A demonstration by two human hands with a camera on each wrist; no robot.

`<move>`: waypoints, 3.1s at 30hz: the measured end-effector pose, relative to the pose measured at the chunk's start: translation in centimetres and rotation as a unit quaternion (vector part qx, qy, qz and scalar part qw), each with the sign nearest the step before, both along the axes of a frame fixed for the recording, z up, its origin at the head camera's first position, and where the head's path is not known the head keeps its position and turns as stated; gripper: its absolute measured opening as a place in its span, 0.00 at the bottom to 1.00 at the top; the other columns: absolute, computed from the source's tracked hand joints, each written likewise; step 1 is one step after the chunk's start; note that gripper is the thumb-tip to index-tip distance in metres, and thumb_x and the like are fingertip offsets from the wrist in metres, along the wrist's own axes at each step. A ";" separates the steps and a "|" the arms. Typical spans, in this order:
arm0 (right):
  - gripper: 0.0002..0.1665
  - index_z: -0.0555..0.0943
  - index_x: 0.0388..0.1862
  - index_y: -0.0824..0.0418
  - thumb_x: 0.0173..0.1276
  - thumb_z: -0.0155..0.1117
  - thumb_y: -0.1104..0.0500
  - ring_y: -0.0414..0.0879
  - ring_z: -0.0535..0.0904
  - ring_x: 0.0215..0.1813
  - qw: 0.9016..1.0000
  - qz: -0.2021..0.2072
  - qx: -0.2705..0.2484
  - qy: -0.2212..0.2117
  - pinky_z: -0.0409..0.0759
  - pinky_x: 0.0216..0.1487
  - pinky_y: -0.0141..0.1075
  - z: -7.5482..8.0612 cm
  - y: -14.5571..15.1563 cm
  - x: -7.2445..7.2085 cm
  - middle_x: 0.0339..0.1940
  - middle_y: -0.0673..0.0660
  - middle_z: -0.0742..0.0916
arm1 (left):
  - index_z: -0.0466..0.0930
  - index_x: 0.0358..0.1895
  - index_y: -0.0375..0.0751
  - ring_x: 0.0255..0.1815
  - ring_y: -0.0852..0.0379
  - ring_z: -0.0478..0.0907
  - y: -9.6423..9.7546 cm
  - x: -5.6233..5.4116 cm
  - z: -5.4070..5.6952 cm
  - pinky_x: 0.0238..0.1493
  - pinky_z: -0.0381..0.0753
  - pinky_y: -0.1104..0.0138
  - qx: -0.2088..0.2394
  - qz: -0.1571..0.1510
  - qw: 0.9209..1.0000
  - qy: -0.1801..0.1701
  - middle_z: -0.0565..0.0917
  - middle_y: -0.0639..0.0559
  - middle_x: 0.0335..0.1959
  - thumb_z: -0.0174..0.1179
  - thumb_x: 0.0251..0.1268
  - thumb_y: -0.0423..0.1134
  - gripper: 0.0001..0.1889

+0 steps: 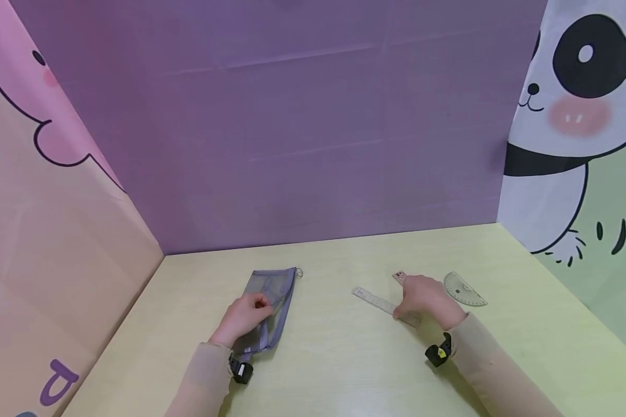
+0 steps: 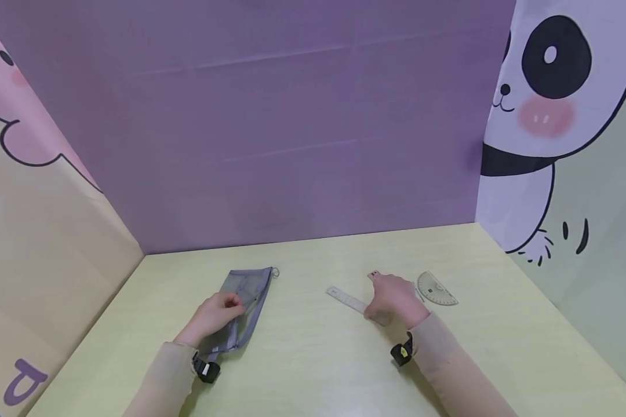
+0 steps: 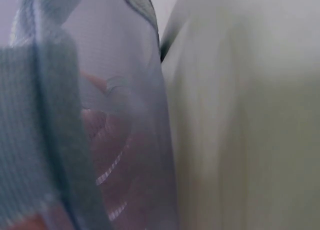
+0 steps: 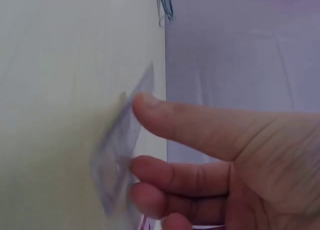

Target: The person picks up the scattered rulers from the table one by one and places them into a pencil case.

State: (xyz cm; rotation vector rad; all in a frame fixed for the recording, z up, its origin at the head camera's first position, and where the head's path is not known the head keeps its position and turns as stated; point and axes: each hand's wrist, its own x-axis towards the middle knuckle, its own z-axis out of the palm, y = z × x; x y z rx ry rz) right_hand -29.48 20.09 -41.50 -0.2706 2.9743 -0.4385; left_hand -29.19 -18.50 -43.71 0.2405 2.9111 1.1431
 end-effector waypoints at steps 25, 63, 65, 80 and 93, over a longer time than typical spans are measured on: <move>0.52 0.73 0.59 0.63 0.36 0.82 0.41 0.55 0.75 0.48 0.996 0.064 -0.067 0.012 0.69 0.51 0.62 -1.9 0.5 -3.3 0.47 0.61 0.77 | 0.79 0.30 0.43 0.26 0.56 0.70 0.1 0.2 0.2 0.29 0.68 0.63 0.004 0.002 1.000 -0.003 0.77 0.55 0.25 0.61 0.60 0.37 0.03; 0.47 0.73 0.54 0.63 0.35 0.84 0.47 0.53 0.71 0.52 0.991 0.091 -0.097 -0.002 0.65 0.53 0.59 -2.0 0.1 -3.8 0.50 0.57 0.75 | 0.79 0.30 0.43 0.26 0.56 0.70 0.0 0.0 -0.2 0.28 0.68 0.63 0.006 0.002 1.000 -0.002 0.77 0.55 0.25 0.62 0.60 0.37 0.03; 0.53 0.72 0.60 0.64 0.34 0.84 0.46 0.57 0.70 0.58 0.991 0.105 -0.084 0.003 0.65 0.54 0.64 -1.7 -0.1 -3.3 0.56 0.59 0.75 | 0.79 0.30 0.43 0.26 0.56 0.70 0.0 0.1 -0.1 0.28 0.68 0.63 0.006 0.001 1.000 -0.002 0.77 0.55 0.25 0.62 0.60 0.36 0.03; 0.66 0.64 0.70 0.66 0.33 0.85 0.45 0.52 0.67 0.51 0.989 0.144 -0.040 0.015 0.70 0.51 0.49 -1.9 -1.2 -2.7 0.50 0.59 0.74 | 0.79 0.29 0.43 0.25 0.56 0.70 0.1 0.1 -0.2 0.28 0.69 0.63 0.007 -0.005 1.000 0.001 0.77 0.55 0.24 0.62 0.59 0.36 0.03; 0.55 0.70 0.66 0.66 0.37 0.83 0.51 0.48 0.66 0.45 0.980 0.149 -0.132 0.003 0.69 0.45 0.42 -2.8 -0.3 -4.0 0.40 0.54 0.73 | 0.80 0.30 0.42 0.26 0.56 0.70 0.0 0.4 0.0 0.28 0.69 0.63 0.005 0.001 1.000 -0.002 0.77 0.54 0.25 0.62 0.60 0.36 0.03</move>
